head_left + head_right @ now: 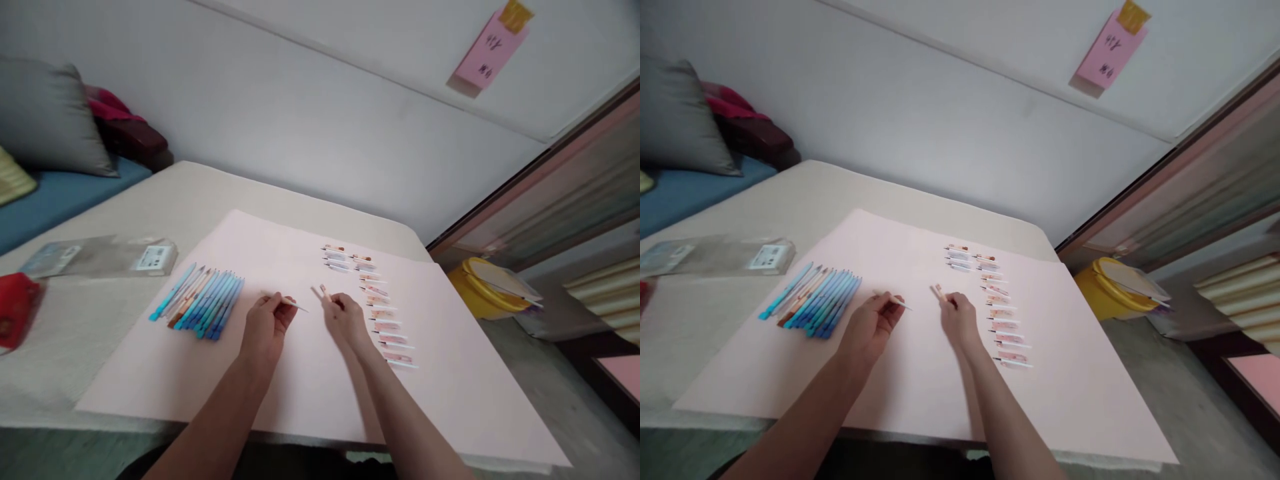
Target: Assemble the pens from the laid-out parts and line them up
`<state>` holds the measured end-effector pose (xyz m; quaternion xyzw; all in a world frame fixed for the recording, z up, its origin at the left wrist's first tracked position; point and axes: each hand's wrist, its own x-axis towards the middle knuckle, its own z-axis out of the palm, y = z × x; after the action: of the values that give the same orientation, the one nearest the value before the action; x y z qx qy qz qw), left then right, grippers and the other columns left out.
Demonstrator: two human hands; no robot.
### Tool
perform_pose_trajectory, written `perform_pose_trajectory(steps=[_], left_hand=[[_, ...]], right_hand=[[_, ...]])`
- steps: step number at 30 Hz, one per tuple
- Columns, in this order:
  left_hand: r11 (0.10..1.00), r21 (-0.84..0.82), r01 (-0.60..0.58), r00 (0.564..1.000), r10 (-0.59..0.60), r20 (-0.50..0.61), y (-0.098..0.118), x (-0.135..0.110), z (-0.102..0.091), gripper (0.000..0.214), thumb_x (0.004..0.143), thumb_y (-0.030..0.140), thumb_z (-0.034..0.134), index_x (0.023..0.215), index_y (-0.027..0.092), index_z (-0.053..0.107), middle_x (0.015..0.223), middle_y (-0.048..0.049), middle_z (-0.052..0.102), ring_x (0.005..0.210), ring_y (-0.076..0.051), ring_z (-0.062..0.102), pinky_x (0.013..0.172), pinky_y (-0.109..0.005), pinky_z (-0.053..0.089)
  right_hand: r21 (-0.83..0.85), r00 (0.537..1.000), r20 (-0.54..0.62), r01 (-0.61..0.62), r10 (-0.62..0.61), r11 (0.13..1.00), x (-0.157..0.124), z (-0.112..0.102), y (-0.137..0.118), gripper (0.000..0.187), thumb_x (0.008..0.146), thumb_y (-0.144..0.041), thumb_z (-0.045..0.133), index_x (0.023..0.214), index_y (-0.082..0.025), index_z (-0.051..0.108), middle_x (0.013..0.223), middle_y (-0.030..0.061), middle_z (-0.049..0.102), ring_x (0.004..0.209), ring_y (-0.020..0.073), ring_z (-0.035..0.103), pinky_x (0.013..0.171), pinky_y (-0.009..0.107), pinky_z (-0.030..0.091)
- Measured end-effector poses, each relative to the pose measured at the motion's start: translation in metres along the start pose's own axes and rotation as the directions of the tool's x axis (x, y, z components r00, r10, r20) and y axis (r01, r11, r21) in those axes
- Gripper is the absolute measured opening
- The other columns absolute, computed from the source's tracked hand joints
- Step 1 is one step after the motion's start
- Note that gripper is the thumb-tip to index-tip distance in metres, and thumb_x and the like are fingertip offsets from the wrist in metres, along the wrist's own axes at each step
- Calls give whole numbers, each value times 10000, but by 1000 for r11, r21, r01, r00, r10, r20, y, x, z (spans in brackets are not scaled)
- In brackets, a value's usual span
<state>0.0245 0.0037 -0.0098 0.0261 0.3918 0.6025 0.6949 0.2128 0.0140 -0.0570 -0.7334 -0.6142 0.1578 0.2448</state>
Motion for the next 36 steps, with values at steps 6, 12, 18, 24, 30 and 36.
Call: perform_pose_trajectory(steps=[6,12,18,24,30,36], left_hand=[[981,53,-186,983,185,23,12,2,0,108,728,132,623,677,136,528,680,-39,612,662,-122,613,648,-259,525],[947,157,-280,960,270,80,17,-1,-2,153,713,223,642,706,153,506,693,-24,610,679,-128,606,669,-285,510],[935,240,-263,965,252,76,11,-2,-1,155,714,232,630,713,155,495,700,-28,609,688,-135,601,678,-301,500],[851,392,-349,937,323,133,-2,-9,1,171,727,290,624,753,165,511,732,-29,615,699,-149,598,696,-338,498],[815,467,-343,939,298,170,-16,-12,-3,193,743,338,623,779,166,542,793,-46,638,771,-150,604,776,-337,471],[844,451,-289,956,229,184,-16,-9,-5,219,725,346,650,799,159,563,825,-70,655,791,-160,606,790,-346,467]], right_hand=[[599,985,89,66,-149,798,-49,-11,-27,113,797,-251,515,828,-172,591,695,-16,520,622,116,476,592,227,386],[525,967,50,187,-250,830,-56,-20,-33,85,833,-227,544,817,-196,621,758,2,544,698,131,499,641,246,377],[429,947,21,282,-322,858,-61,-22,-36,117,855,-176,519,855,-208,631,820,20,579,754,142,533,678,253,398],[319,945,-7,312,-327,895,-67,-26,-34,116,847,-144,513,846,-195,617,823,31,581,759,146,544,673,252,412],[263,951,-36,305,-306,915,-72,-22,-35,126,834,-123,507,819,-184,617,811,39,592,752,149,565,650,244,419],[267,964,-49,264,-261,927,-72,-26,-34,125,825,-125,521,823,-190,627,813,32,613,740,141,577,634,233,419]])
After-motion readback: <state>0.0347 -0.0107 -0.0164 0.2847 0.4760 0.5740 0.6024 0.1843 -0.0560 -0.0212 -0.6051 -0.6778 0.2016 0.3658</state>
